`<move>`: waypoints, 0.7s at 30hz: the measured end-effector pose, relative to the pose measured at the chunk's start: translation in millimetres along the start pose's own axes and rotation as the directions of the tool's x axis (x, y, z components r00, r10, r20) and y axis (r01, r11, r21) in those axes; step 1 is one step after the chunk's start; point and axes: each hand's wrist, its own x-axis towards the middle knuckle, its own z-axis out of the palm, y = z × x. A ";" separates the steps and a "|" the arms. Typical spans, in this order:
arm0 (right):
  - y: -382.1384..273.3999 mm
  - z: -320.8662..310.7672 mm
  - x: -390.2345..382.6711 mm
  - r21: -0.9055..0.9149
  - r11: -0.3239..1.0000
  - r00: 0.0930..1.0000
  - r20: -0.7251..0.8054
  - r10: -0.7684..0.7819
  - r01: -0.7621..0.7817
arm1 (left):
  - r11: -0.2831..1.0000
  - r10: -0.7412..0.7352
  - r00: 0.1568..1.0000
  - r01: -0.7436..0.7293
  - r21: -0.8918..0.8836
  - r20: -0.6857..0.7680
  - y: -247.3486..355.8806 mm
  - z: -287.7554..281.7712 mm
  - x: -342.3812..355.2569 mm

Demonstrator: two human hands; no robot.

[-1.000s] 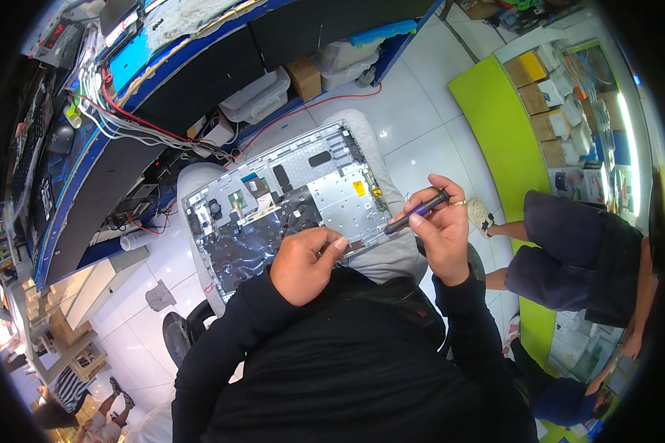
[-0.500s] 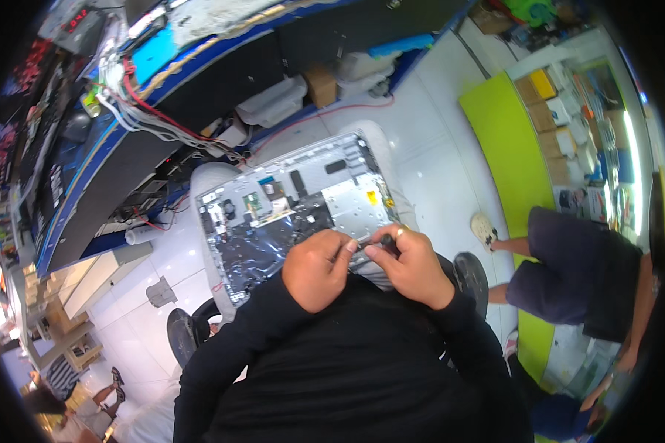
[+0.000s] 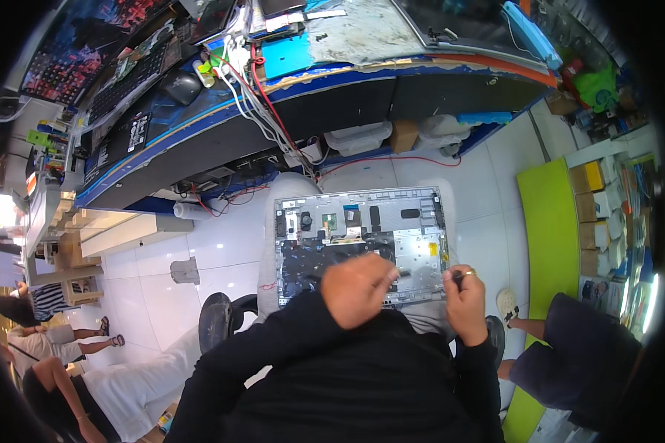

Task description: The person disassembles a laptop by using a screwdriver to remove screws from the internal components, disconnecting the screen assembly, and lifting the motherboard from the chassis.

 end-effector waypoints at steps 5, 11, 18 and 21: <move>10.7 -23.8 1.0 -0.052 0.997 0.990 -0.134 0.041 -0.048 | 0.937 0.233 0.787 -0.024 0.349 -0.572 -45.3 -138.5 64.2; 5.1 -11.9 8.6 -0.068 0.998 0.997 -0.070 -0.015 0.010 | 0.781 0.288 0.680 0.240 0.577 -0.674 -73.3 -262.7 135.3; -0.7 -17.9 8.1 -0.133 0.991 0.996 -0.086 -0.009 -0.003 | 0.490 0.052 0.799 0.503 0.712 -0.600 -90.5 -267.9 235.0; 2.5 -20.7 7.3 -0.147 0.989 0.990 -0.134 -0.036 0.016 | 0.411 -0.020 0.809 0.542 0.733 -0.588 -102.4 -266.5 250.6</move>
